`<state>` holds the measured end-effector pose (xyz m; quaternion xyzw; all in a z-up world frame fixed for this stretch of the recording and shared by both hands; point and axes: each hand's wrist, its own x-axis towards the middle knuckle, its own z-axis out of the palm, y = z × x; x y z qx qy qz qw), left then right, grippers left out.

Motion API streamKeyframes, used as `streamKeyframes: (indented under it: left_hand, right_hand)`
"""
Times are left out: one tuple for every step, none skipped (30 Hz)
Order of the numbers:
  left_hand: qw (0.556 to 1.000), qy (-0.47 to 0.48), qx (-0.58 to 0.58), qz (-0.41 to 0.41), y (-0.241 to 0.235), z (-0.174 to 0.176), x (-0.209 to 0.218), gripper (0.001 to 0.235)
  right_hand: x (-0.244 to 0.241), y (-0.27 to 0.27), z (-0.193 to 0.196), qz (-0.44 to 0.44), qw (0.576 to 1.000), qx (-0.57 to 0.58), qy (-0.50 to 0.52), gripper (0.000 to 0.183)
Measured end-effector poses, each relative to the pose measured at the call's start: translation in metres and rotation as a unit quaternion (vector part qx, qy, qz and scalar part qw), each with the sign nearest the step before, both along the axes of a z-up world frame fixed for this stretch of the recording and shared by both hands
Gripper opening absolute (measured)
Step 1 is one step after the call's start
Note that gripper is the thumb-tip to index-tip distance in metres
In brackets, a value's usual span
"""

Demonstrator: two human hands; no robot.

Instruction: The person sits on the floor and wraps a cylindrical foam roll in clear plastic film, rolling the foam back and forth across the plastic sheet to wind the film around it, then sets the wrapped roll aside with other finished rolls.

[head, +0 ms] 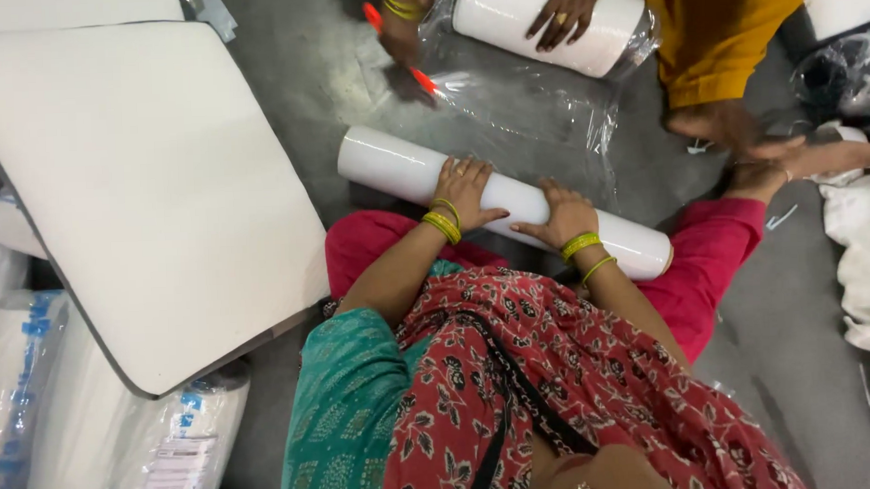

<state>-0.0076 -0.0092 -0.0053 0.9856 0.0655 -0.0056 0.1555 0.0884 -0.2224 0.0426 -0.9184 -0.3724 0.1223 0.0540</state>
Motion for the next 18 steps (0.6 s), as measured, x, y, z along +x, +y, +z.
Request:
streamKeyframes:
  left_hand:
    - [1.000,-0.004,-0.001,0.001,0.000,0.000,0.000,0.103]
    - [1.000,-0.008,-0.002,0.004,0.000,0.001,0.000,0.104]
    - [1.000,-0.008,-0.003,0.003,-0.001,0.000,0.000,0.104]
    - [1.000,-0.001,0.002,0.006,-0.001,0.000,0.000,0.104]
    - [1.000,0.006,0.007,0.009,-0.001,0.001,0.001,0.104]
    - [1.000,0.006,0.007,0.010,-0.001,0.000,0.000,0.104]
    - [1.000,0.009,0.004,0.010,-0.001,0.000,0.000,0.104]
    - [1.000,0.011,0.002,0.011,0.000,0.000,0.000,0.104]
    - [1.000,0.009,0.003,0.013,0.000,-0.001,0.000,0.104]
    - [1.000,0.002,0.004,0.010,0.000,-0.002,0.000,0.104]
    - [1.000,-0.005,0.006,0.007,0.001,-0.003,0.001,0.104]
    - [1.000,-0.008,0.008,0.011,0.001,-0.002,0.001,0.104]
    - [1.000,-0.006,0.002,0.012,0.001,-0.001,0.001,0.104]
    - [1.000,-0.003,-0.003,0.012,0.000,0.000,0.000,0.103]
    - [1.000,-0.004,-0.002,0.015,0.001,-0.002,-0.001,0.103]
    - [1.000,-0.011,0.001,0.011,0.001,-0.003,-0.001,0.103]
    - [1.000,-0.017,0.004,0.007,0.001,-0.005,-0.001,0.103]
    - [1.000,-0.018,0.005,0.005,0.001,-0.004,0.000,0.103]
  right_hand:
    - [0.001,-0.001,-0.003,0.007,1.000,0.014,-0.006,0.107]
    - [0.004,-0.002,-0.007,0.015,0.999,0.027,-0.014,0.108]
    - [0.004,-0.004,-0.010,0.013,0.999,0.026,-0.013,0.108]
    - [0.005,-0.004,-0.013,0.019,0.999,0.029,-0.019,0.109]
    - [0.006,-0.004,-0.015,0.025,0.999,0.032,-0.025,0.110]
    - [0.006,-0.004,-0.015,0.026,0.999,0.032,-0.026,0.110]
    - [0.005,-0.004,-0.015,0.027,0.999,0.033,-0.025,0.109]
    - [0.005,-0.003,-0.014,0.029,0.999,0.035,-0.025,0.108]
    - [0.004,-0.004,-0.011,0.030,0.999,0.036,-0.027,0.108]
    - [0.003,-0.004,-0.007,0.029,0.999,0.036,-0.018,0.107]
    - [0.002,-0.003,-0.004,0.027,0.999,0.036,-0.009,0.106]
    - [0.003,-0.003,-0.005,0.031,0.999,0.038,-0.012,0.106]
    - [0.003,-0.003,-0.007,0.031,0.999,0.038,-0.014,0.106]
    - [0.002,-0.004,-0.008,0.030,0.999,0.038,-0.015,0.105]
    - [0.004,-0.004,-0.011,0.033,0.999,0.040,-0.016,0.105]
    - [0.004,-0.004,-0.014,0.034,0.998,0.046,-0.025,0.106]
    - [0.005,-0.005,-0.018,0.034,0.997,0.053,-0.033,0.106]
    - [0.005,-0.005,-0.017,0.032,0.997,0.054,-0.034,0.106]
